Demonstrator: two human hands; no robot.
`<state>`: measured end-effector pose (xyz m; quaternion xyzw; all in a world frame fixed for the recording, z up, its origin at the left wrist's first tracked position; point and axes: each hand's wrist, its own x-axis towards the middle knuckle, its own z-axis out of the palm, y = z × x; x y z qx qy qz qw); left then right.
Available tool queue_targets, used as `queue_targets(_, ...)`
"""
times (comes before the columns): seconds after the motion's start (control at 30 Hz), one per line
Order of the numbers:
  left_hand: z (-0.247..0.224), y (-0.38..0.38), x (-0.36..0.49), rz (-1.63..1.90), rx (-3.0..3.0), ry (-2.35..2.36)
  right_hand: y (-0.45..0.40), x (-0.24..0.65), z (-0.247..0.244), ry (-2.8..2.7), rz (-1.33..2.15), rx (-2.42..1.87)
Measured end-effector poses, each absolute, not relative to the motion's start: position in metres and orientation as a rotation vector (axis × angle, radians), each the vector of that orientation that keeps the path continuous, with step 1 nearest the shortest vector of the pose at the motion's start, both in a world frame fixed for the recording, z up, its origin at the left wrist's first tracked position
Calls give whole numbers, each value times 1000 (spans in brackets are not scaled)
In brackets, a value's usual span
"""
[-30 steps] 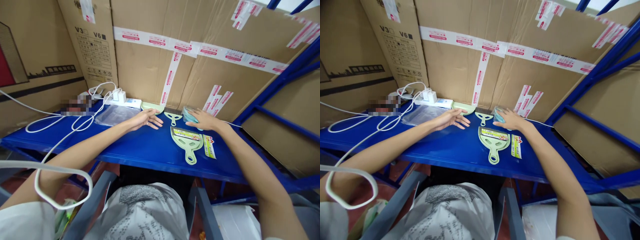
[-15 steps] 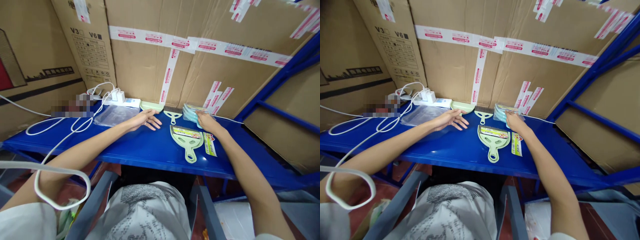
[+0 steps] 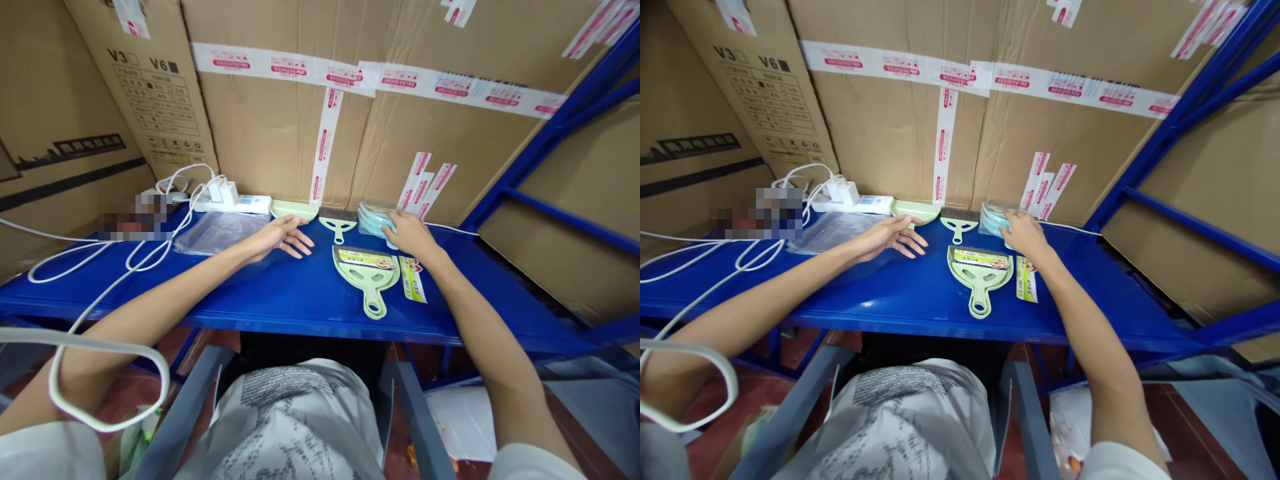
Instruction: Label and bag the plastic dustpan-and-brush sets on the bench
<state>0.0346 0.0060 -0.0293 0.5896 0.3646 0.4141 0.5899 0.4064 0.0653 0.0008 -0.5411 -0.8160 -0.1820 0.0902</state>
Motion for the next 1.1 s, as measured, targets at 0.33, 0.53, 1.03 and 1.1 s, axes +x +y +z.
queue_targets(0.33,-29,7,37,957,1383,916,51,427,-8,-2380,-387,-1700)
queue_targets(0.53,-30,7,35,968,1398,881,61,427,-19,-2329,-334,-1632)
queue_targets(1.03,-34,9,34,955,1441,914,22,429,20,-2972,409,-1158)
queue_targets(1.1,-33,9,35,949,1448,920,25,424,11,-2987,413,-1184)
